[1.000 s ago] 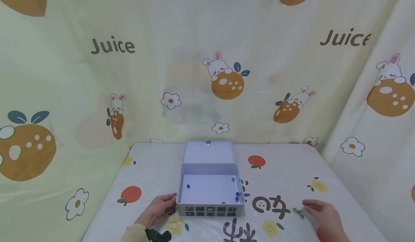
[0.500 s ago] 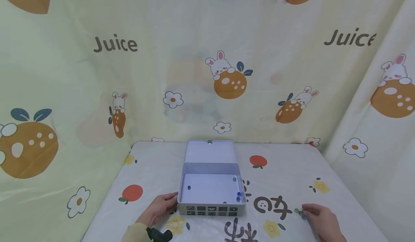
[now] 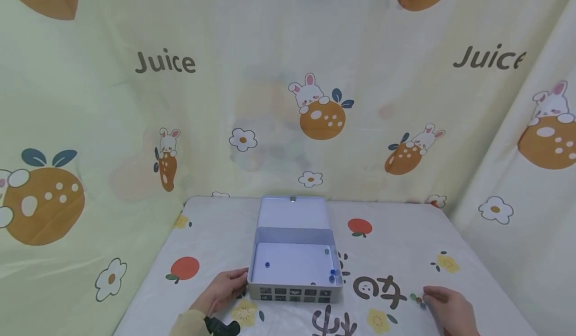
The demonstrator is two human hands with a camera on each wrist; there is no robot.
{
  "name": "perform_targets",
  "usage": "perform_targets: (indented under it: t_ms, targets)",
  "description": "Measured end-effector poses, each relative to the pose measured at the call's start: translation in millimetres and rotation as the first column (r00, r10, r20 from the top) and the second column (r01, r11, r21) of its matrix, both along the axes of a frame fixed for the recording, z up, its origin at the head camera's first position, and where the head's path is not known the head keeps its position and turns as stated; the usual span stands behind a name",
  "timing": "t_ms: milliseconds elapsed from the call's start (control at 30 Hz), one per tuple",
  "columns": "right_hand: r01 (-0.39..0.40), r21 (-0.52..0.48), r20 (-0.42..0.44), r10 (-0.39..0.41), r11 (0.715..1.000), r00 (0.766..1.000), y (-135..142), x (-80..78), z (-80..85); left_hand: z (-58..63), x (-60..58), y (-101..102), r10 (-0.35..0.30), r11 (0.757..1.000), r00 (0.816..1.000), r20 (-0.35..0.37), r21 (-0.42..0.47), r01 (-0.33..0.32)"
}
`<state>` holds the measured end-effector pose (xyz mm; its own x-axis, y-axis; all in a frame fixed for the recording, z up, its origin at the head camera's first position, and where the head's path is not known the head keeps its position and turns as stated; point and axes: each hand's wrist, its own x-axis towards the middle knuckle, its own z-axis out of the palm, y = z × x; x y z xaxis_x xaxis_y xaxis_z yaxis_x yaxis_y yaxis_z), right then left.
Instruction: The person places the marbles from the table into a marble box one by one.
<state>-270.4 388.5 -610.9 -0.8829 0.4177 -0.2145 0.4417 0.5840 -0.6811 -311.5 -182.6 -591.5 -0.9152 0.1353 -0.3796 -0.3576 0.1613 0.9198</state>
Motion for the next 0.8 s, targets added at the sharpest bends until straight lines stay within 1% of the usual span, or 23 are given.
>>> perform_targets:
  t_ms: [67,133,233,300,433,533,600,700,800]
  targets:
    - [0.037,-0.054,-0.019,-0.038,0.998,0.999,1.5,0.5,5.1,0.0,0.0,0.4,0.004,1.0,1.0,0.004,0.004,-0.004]
    - [0.047,-0.107,-0.059,-0.053,0.993,0.997,3.3,2.1,13.8,-0.5,0.4,1.0,0.003,1.0,1.0,0.005,0.006,-0.003]
    - [0.033,-0.168,-0.153,-0.059,0.985,0.987,2.7,4.6,32.2,-0.9,0.4,1.0,0.006,1.0,1.0,0.003,0.009,-0.006]
    - [0.015,-0.187,-0.21,-0.055,0.982,0.976,0.9,5.6,44.4,-1.4,0.2,0.6,0.005,1.0,1.0,-0.001,0.01,-0.005]
    - [0.001,-0.228,-0.264,-0.063,0.974,0.962,-5.6,5.4,62.2,-1.5,0.6,0.3,0.007,1.0,1.0,-0.003,0.018,-0.007]
    - [-0.014,-0.237,-0.283,-0.056,0.971,0.957,-13.3,1.2,69.1,0.0,1.1,0.4,0.008,1.0,1.0,-0.005,0.022,-0.008]
    - [-0.022,-0.227,-0.301,-0.049,0.974,0.952,-21.6,-3.0,72.4,0.6,1.4,0.4,0.008,1.0,1.0,-0.009,0.024,-0.007]
    - [-0.052,-0.189,-0.316,-0.011,0.981,0.949,-38.1,-10.1,78.2,1.7,2.3,0.7,0.004,1.0,1.0,-0.016,0.028,-0.004]
    - [-0.093,-0.181,-0.323,0.03,0.979,0.946,-58.2,-19.2,84.0,1.9,2.7,1.4,0.001,1.0,1.0,-0.02,0.028,0.0]
